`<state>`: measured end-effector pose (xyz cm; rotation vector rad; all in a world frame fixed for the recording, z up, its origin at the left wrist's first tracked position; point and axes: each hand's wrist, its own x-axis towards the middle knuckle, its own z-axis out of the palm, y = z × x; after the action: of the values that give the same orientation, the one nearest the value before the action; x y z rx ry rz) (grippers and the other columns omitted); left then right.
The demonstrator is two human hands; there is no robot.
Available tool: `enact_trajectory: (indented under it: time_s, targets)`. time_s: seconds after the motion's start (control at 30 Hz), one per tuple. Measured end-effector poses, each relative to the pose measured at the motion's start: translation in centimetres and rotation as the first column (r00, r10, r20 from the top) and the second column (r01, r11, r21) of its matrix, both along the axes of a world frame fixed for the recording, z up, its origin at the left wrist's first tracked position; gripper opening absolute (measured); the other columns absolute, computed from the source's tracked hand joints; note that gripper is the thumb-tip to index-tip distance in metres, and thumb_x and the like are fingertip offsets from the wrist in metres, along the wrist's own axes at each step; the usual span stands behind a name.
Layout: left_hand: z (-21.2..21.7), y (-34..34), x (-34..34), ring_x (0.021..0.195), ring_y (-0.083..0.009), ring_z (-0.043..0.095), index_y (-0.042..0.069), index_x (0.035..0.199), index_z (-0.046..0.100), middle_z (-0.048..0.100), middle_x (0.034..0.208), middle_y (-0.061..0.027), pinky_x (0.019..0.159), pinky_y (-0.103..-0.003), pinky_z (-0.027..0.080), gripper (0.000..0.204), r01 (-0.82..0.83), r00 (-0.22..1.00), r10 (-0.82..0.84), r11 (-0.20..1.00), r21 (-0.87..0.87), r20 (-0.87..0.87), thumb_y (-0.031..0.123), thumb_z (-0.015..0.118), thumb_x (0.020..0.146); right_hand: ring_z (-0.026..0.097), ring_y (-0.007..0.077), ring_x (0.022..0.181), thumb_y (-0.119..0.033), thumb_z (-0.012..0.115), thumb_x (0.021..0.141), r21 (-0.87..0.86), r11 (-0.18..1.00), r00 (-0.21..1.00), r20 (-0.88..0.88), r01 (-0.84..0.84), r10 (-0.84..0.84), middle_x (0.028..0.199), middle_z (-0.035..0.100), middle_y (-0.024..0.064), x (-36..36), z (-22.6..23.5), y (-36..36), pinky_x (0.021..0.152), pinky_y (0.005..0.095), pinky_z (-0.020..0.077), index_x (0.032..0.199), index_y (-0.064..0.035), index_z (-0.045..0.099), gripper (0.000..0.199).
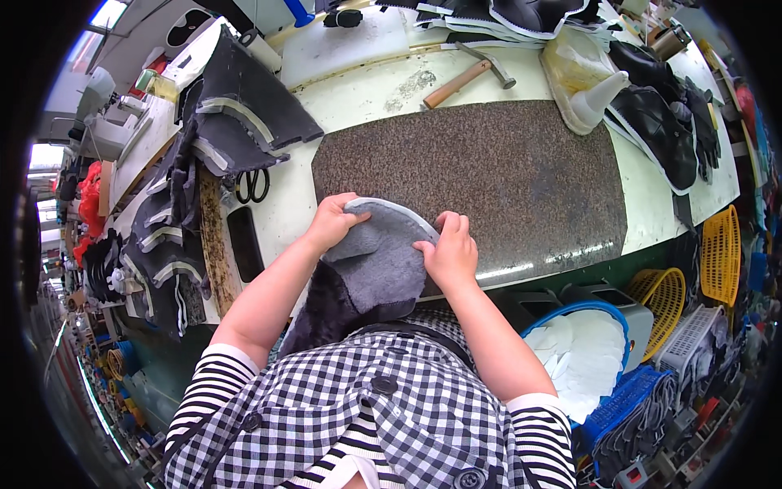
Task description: Aligning and manually pressing together components of a black leather shoe upper.
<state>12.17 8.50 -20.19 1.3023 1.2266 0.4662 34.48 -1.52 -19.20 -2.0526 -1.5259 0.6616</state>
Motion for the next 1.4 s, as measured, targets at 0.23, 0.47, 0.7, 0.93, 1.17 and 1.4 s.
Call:
enact_trajectory:
  time_s: [0.23,0.47,0.7,0.93,1.17,1.4]
  targets:
    - [2.8,-0.6,-0.9,0.082,-0.0089,0.057,0.003,0.092,0.070,0.065,0.085,0.0018,0.075,-0.025,0.046,0.015,0.029,0.986,-0.075,0.957,0.288,0.148,0.000,0.072,0.078,0.062,0.0371,0.089,-0.021,0.071,0.079,0.014,0.969,0.937,-0.250,-0.249,0.244,0.089,0.064,0.0143,0.3,2.2,0.8,0.075,0.0442,0.0484,0.096,-0.0058,0.059,0.026]
    - [3.1,-0.1,-2.6,0.076,-0.0084,0.056,0.004,0.094,0.058,0.060,0.079,0.0017,0.072,-0.025,0.048,0.026,0.072,0.996,-0.072,0.997,0.000,0.050,-0.001,0.075,0.075,0.064,0.0402,0.079,-0.018,0.065,0.086,0.075,0.979,0.949,-0.243,-0.187,0.200,0.082,0.066,0.0190,1.8,2.9,-0.5,0.065,0.0440,0.0499,0.097,-0.0057,0.059,0.017]
    - [0.4,-1.1,4.5,0.078,-0.0296,0.060,0.010,0.077,0.052,0.058,0.083,-0.0091,0.069,-0.040,0.048,0.019,0.006,0.883,0.239,0.855,0.519,-0.405,0.006,0.071,0.073,0.067,0.0358,0.074,-0.019,0.060,0.089,-0.237,0.947,0.897,-0.432,-0.215,0.095,0.082,0.068,0.0217,1.1,2.0,-3.3,0.068,0.0427,0.0521,0.110,0.0009,0.055,0.030]
    - [-3.0,-0.7,10.2,0.107,-0.0245,0.048,0.013,0.097,0.055,0.051,0.104,-0.0060,0.090,-0.042,0.037,0.024,0.370,0.792,0.282,0.483,0.793,-0.542,0.028,0.066,0.081,0.065,0.0288,0.056,-0.021,0.056,0.090,-0.415,0.874,0.882,-0.469,-0.252,0.032,0.066,0.064,0.0164,-0.3,0.5,-5.2,0.058,0.0420,0.0511,0.109,0.0026,0.053,0.030]
    - [-2.2,4.6,9.5,0.103,-0.0251,0.048,0.014,0.093,0.058,0.050,0.103,-0.0068,0.089,-0.042,0.037,0.027,0.112,0.836,0.367,0.615,0.781,-0.409,0.036,0.069,0.081,0.056,0.0145,0.046,-0.016,0.056,0.092,-0.517,0.824,0.644,-0.717,-0.231,-0.269,0.075,0.064,0.0094,1.3,1.9,-3.0,0.041,0.0282,0.0434,0.104,0.0002,0.054,0.021]
    - [9.1,-5.3,0.4,0.139,-0.0367,0.027,0.009,0.145,0.033,0.029,0.147,-0.0193,0.114,-0.046,0.023,0.093,0.382,0.905,-0.422,0.757,0.531,-0.049,0.052,0.074,0.074,0.060,0.0139,0.057,-0.013,0.053,0.092,-0.534,0.836,-0.007,-0.842,-0.127,-0.539,0.079,0.065,0.0117,3.8,7.5,4.3,0.046,0.0232,0.0470,0.100,-0.0019,0.053,0.014]
